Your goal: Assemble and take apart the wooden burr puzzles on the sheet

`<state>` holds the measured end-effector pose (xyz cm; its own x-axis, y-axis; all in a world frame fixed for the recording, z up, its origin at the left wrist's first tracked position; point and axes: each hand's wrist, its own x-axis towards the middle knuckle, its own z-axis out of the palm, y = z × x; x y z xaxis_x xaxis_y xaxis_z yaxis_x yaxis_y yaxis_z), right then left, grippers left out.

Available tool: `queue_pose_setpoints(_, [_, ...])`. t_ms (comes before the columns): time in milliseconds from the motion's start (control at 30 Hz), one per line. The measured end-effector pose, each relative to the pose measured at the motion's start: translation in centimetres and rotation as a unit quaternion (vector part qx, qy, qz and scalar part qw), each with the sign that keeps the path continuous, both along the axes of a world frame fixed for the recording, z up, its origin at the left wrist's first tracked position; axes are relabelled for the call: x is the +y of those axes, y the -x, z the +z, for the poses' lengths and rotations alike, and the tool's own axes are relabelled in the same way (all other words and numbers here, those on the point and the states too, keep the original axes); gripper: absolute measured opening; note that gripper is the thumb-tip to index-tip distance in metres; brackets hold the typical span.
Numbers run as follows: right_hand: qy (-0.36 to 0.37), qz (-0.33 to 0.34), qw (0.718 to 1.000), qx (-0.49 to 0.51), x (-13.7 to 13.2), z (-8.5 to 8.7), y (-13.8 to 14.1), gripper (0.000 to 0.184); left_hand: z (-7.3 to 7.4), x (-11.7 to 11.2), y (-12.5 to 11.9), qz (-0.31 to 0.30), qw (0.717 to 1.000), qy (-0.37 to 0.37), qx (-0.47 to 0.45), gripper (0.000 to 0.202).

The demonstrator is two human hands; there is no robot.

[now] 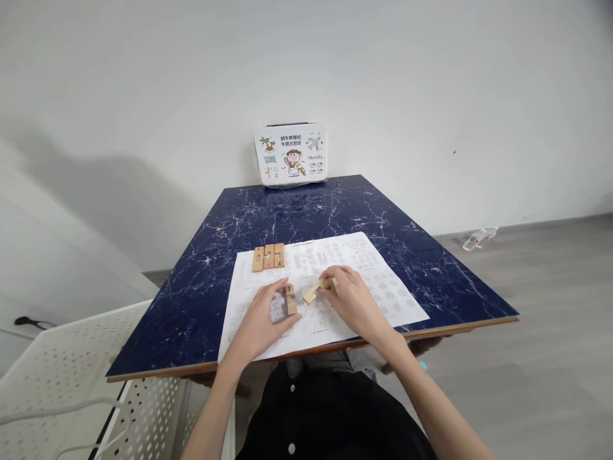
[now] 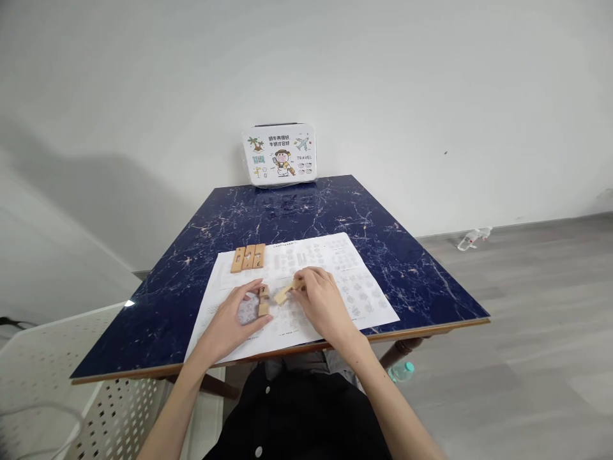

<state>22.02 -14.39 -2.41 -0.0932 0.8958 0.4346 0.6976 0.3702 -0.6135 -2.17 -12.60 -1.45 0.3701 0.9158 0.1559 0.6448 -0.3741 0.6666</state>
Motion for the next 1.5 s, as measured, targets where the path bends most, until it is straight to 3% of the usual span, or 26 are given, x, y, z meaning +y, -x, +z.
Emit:
queue_pose_setpoints(200, [0.095, 0.039, 0.983, 0.154, -2.1, 3.0, -0.2, 0.018, -0.1, 0.0, 0.0, 0.001, 1.0, 0.0, -0.015, 0.071])
queue_pose_setpoints(300, [0.14, 0.068, 0.966, 0.208, -2.6, 3.6, 0.1, 0.023, 0.1, -0.1, -0.1, -0.001, 1.0, -0.013, -0.025, 0.07])
queue_pose_setpoints(633, [0.191, 0.056, 0.938, 0.285, -3.1, 1.6, 1.6, 0.032, 0.9, -0.5, -0.4, -0.005, 0.999, -0.032, -0.029, 0.07])
queue_pose_setpoints(833, [0.189, 0.016, 0.963, 0.193, -4.4, 1.3, 0.6, 0.032, 0.2, 0.0, -0.3, 0.026, 0.999, -0.025, 0.009, 0.067])
queue_pose_setpoints(1200, [0.097, -0.099, 0.989, 0.045, -4.8, 0.7, -2.3, 0.033, -0.2, 0.1, 0.0, 0.014, 0.999, -0.03, 0.008, 0.063])
queue_pose_setpoints(1333, [0.072, -0.073, 0.995, 0.018, -4.1, 0.2, -3.6, 0.029, -0.3, 0.1, 0.1, 0.012, 0.999, -0.037, 0.011, 0.064])
queue_pose_setpoints(1500, [0.107, -0.028, 0.994, -0.023, -2.3, -0.2, -4.2, 0.025, 0.0, 0.0, 0.0, 0.017, 0.999, -0.023, 0.016, 0.064])
